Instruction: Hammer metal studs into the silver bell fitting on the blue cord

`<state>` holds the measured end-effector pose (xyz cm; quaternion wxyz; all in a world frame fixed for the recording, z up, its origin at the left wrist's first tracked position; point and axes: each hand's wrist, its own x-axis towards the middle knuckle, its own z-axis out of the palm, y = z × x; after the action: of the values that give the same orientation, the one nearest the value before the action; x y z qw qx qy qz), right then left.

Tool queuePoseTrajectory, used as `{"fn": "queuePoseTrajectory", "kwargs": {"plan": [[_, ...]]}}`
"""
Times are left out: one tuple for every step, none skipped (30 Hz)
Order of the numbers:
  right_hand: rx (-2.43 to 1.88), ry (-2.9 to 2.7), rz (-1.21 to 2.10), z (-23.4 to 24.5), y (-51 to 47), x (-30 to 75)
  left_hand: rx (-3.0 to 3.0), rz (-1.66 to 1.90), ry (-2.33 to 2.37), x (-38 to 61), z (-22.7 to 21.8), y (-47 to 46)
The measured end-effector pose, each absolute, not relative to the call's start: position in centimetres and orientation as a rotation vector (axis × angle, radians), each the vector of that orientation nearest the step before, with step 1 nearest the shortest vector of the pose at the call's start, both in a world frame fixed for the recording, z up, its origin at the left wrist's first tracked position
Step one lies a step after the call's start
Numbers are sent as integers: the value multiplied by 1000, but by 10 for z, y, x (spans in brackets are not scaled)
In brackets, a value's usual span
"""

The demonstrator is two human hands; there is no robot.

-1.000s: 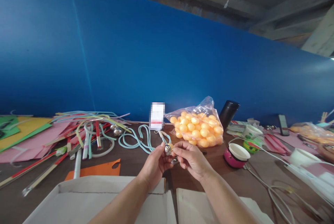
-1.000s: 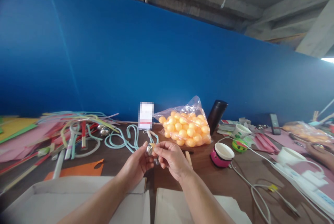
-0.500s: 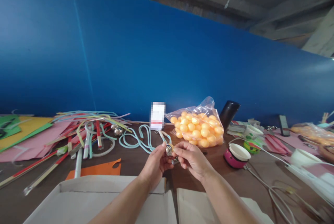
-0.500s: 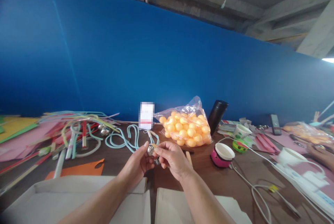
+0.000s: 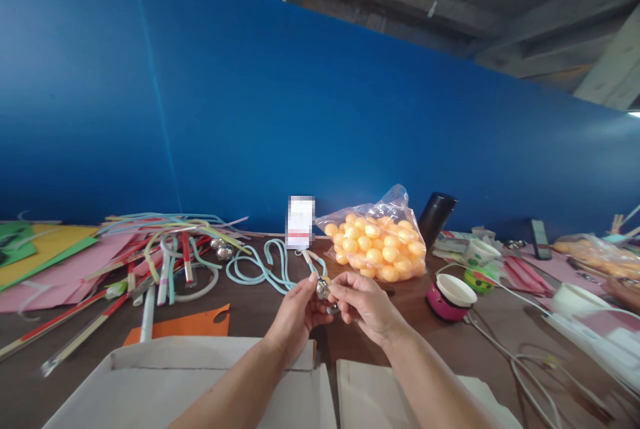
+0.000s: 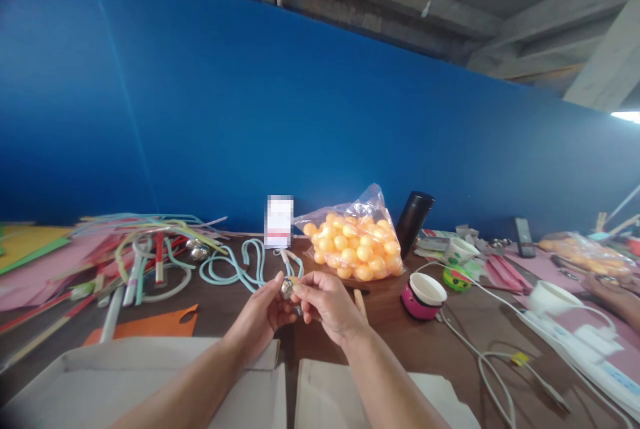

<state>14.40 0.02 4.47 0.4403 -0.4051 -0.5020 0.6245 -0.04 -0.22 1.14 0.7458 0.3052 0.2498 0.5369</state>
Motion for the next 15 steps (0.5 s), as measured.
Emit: {"fn": "queuePoseTrajectory", "kwargs": {"plan": [[-1001, -1245, 1556, 45, 0, 144, 665, 1172, 542, 0, 12, -2], [-996, -1240, 1562, 45, 0, 144, 662, 1170, 539, 0, 12, -2], [-993, -1234, 1570, 45, 0, 144, 660, 1166, 539, -1, 12, -2], [-990, -1225, 1578, 45, 0, 144, 658, 1162, 540, -1, 13, -2], [-988, -1217, 1586, 45, 0, 144, 656, 1157, 543, -1, 13, -2], [-987, -1209, 1593, 46, 0, 143, 653, 1152, 546, -1, 13, -2], [-987, -1202, 1599, 46, 0, 143, 650, 1149, 547, -1, 12, -2], [-986, -1197, 1604, 46, -1, 143, 647, 1147, 547, -1, 12, -3], [-986, -1195, 1609, 47, -1, 143, 644, 1145, 546, -1, 12, -3], [-986, -1193, 1610, 47, -1, 143, 642, 1144, 542, 0, 12, -3], [-988, -1193, 1612, 47, -1, 143, 643, 1142, 537, 0, 12, -3], [-990, -1192, 1611, 47, -1, 144, 644, 1139, 533, 0, 11, -3], [-992, -1191, 1610, 47, -1, 144, 645, 1136, 531, 0, 11, -3], [-993, -1191, 1611, 47, -1, 144, 645, 1135, 531, 0, 11, -3], [-993, -1189, 1609, 46, -1, 144, 644, 1134, 533, 0, 11, -3]]}}
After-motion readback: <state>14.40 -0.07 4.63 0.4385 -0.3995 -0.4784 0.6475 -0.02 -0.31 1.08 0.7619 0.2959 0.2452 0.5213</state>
